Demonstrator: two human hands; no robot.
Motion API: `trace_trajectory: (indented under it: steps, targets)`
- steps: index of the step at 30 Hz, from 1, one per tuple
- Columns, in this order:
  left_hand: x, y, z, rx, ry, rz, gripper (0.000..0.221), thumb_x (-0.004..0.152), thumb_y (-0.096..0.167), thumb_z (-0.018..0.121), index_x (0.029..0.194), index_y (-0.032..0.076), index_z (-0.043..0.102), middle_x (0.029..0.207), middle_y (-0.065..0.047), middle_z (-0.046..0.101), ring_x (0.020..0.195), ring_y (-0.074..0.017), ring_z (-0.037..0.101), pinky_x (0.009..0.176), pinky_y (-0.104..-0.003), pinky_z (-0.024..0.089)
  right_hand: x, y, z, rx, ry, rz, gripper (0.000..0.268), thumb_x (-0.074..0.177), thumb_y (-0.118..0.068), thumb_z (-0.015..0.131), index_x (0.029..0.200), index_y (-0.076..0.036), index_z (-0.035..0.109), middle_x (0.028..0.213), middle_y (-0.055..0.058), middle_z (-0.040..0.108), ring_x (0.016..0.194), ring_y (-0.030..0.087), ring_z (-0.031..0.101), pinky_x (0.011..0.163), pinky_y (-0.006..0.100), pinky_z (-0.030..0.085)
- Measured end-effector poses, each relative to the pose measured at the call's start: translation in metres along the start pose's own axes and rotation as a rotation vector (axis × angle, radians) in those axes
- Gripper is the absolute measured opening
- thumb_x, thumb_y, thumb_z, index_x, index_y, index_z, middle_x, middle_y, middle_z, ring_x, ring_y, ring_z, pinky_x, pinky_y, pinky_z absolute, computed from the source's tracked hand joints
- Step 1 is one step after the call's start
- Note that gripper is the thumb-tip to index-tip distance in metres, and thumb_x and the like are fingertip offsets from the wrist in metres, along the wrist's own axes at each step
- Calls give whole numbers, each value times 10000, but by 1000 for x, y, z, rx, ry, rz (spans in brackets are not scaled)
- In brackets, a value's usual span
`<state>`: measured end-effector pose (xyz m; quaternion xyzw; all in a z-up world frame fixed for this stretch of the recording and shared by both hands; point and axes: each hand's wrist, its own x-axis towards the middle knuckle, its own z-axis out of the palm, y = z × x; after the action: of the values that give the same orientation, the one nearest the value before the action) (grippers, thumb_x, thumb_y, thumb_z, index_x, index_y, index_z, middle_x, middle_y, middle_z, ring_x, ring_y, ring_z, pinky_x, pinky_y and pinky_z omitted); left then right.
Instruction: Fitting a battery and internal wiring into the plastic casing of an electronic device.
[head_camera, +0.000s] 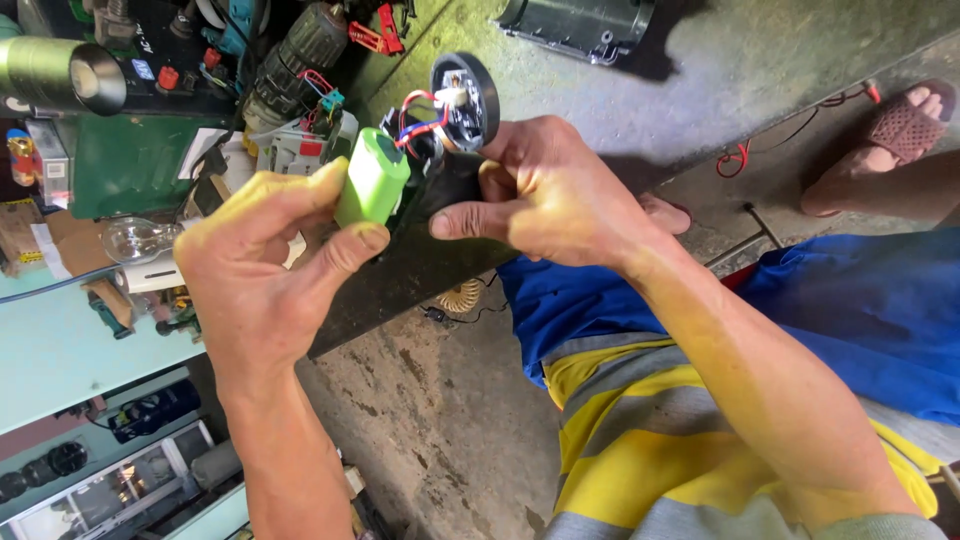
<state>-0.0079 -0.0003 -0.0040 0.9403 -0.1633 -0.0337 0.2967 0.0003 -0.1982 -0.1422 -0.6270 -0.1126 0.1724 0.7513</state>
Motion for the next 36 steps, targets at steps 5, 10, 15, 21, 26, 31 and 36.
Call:
trace_trajectory:
  steps: [5,10,15,21,26,31,36]
  targets:
    - [-10,0,5,17,47,19,447,829,119,871,1183,-98,706,994,-187,706,891,-205,631,687,-262,536,-3,-1,-1,58,-47,65,257,857,-285,890,844,-180,656,554,-77,353,539,66,279,517,271,242]
    - [-16,9,5,123,58,98,448,850,177,855,1187,-82,714,1013,-177,731,908,-224,637,814,-325,526,-6,-6,0,174,-77,104,176,852,-221,869,954,-154,743,530,-76,331,477,52,283,443,254,238]
    - [-19,17,-4,230,-52,100,457,851,62,872,1250,-68,691,1142,-173,738,977,-230,679,913,-340,558,-5,-6,1,351,-146,117,273,858,-145,822,1113,-80,748,814,-23,762,579,10,437,473,192,366]
    - [-20,17,1,135,43,-55,641,735,78,914,1314,29,644,1127,-125,752,1045,-166,734,977,-299,624,-8,-13,-6,217,-125,133,227,848,-189,831,1026,-77,745,458,-5,472,357,85,457,390,231,358]
    - [-21,15,5,44,127,-64,478,733,47,863,1179,-6,701,1096,-104,735,954,-160,723,913,-274,617,-8,-12,-4,220,-113,193,188,847,-175,838,929,-71,704,483,-9,464,368,105,473,383,244,392]
    - [-20,12,2,-16,218,19,262,776,23,758,1032,-23,731,963,-107,729,861,-177,676,814,-272,564,-7,-11,0,222,-82,257,174,844,-156,839,850,-82,682,489,-56,372,413,75,399,356,250,452]
    - [-20,3,-4,-240,152,-76,219,859,74,717,1048,-35,744,966,-125,741,709,-125,604,636,-212,504,-6,-6,0,222,-65,194,458,820,-153,862,598,-101,465,441,6,450,369,126,511,358,254,424]
